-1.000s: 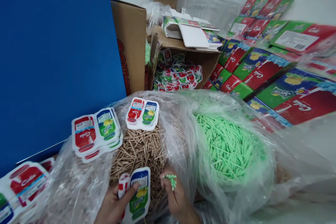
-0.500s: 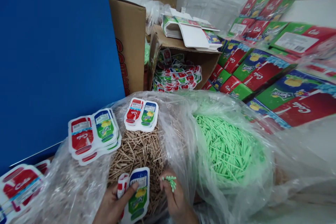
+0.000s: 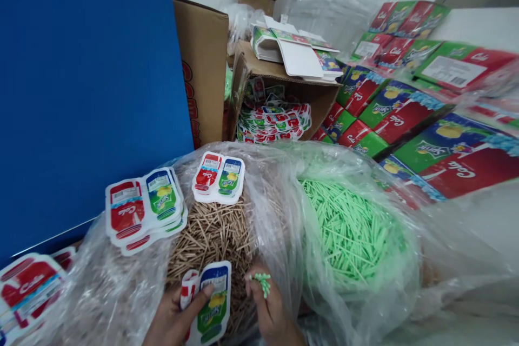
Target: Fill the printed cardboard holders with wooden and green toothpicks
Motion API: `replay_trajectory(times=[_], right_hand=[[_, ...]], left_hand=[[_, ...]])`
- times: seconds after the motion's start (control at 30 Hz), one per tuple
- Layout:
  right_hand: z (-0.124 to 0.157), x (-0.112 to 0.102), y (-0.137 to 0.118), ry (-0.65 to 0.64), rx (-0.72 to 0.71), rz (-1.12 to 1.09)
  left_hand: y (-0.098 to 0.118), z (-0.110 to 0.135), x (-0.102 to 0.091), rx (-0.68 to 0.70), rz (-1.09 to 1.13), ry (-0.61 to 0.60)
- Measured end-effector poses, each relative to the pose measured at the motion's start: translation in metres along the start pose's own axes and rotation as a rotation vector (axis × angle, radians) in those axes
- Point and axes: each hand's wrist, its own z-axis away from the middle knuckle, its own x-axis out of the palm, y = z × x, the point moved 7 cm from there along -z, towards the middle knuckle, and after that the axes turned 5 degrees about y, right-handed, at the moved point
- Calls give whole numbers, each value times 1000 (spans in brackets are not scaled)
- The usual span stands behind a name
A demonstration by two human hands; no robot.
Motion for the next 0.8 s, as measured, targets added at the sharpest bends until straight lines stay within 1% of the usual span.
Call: replay_trajectory(times=[0.17, 0.27, 0.4, 0.5, 0.7, 0.73, 0.8], right_hand=[[-2, -3, -7, 19, 32, 23], [-1, -3, -7, 29, 16, 19], [-1, -1, -5, 41, -27, 11], [0, -1, -5, 47, -29, 4], [-1, -1, -2, 45, 64, 9], [-2, -2, -3, 65, 83, -14], [-5, -6, -6, 145, 128, -89]], left_hand=[[5, 5, 4, -31, 45, -21], [6, 7, 7, -36, 57, -41], [4, 6, 4, 8, -3, -6], [0, 4, 3, 40, -22, 17], [-1, 2, 3, 78, -119, 78], [0, 3, 4, 89, -128, 87], [5, 4, 3, 134, -143, 103]])
